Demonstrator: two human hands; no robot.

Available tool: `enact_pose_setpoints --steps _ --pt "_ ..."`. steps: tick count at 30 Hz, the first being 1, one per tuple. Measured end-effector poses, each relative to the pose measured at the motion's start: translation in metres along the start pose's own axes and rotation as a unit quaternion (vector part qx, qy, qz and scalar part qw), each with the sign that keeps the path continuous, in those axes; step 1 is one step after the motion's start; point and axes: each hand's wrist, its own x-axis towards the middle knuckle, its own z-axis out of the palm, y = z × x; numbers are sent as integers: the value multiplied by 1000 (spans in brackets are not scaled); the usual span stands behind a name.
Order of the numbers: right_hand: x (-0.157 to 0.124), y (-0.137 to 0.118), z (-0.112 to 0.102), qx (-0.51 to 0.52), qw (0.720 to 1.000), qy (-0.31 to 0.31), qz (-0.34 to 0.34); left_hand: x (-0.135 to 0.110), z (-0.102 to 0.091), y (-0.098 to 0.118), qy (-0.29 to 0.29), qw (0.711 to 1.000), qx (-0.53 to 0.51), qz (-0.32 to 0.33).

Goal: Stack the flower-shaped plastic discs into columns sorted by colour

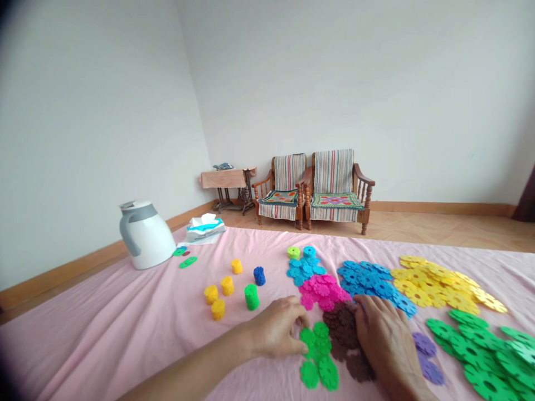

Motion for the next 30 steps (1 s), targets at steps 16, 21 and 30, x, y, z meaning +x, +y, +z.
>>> enact_pose_setpoints --steps 16,21,30 --pt "0 -2 -3 3 1000 5 -2 -27 -53 -8 152 985 -56 -52" --pt "0 -4 -4 -1 1000 12 -2 -48 -85 -45 167 978 -39 -118" --pt "-1 -2 -2 1 1000 -5 3 -53 -75 -63 143 975 -11 -169"
